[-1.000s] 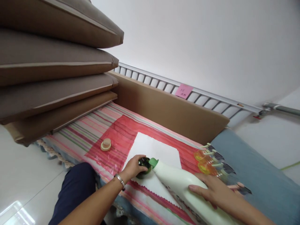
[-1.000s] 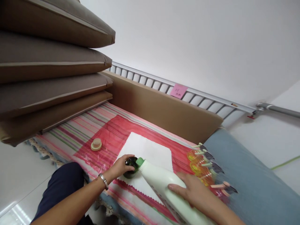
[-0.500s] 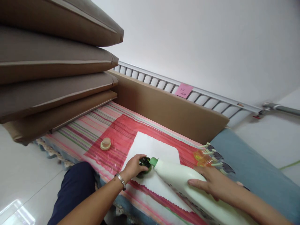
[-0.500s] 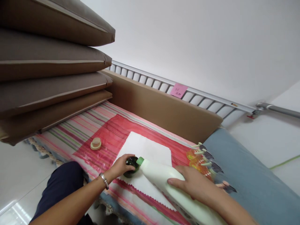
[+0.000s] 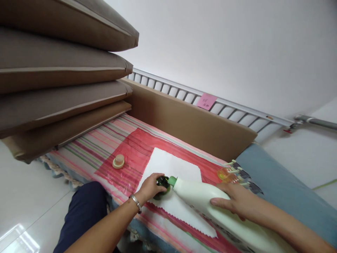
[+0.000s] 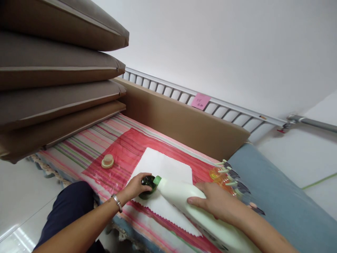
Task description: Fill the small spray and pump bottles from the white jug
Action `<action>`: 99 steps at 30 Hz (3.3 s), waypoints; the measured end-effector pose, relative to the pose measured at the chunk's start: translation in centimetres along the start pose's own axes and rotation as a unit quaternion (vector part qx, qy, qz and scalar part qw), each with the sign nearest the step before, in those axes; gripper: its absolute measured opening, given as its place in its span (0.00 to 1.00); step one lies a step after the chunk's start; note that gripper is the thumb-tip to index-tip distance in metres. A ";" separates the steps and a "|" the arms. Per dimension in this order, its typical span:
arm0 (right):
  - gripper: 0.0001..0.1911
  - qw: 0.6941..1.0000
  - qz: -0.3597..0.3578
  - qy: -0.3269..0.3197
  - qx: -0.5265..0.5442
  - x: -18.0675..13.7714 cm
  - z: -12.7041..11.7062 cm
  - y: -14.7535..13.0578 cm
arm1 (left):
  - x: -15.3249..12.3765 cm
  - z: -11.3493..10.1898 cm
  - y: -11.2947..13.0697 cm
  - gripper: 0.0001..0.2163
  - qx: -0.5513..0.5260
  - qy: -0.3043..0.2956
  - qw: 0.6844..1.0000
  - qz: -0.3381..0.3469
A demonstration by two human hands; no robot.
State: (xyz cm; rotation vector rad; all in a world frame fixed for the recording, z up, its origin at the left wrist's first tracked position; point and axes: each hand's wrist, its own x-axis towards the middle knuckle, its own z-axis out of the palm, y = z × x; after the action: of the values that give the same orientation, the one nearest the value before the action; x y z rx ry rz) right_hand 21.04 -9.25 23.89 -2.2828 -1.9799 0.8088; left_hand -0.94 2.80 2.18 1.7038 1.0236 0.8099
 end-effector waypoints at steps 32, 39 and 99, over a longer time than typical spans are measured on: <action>0.16 0.996 0.023 -0.066 -0.049 0.2 -1.5 -2.5 | -0.2 0.0 0.1 0.28 0.004 0.001 1.000 -0.005; 0.16 0.996 0.027 -0.069 -0.048 0.2 -1.7 -2.9 | -0.2 0.0 0.2 0.28 0.003 0.001 1.000 -0.003; 0.17 0.993 0.037 -0.073 -0.079 0.9 -2.3 -3.2 | -0.5 -0.1 0.7 0.27 0.001 0.004 1.000 0.000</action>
State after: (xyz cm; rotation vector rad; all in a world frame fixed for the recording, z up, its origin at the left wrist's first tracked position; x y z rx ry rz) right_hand 19.03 -7.05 26.64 -2.4651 -2.1011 0.8775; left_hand -1.05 2.28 2.84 1.7032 1.0298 0.8181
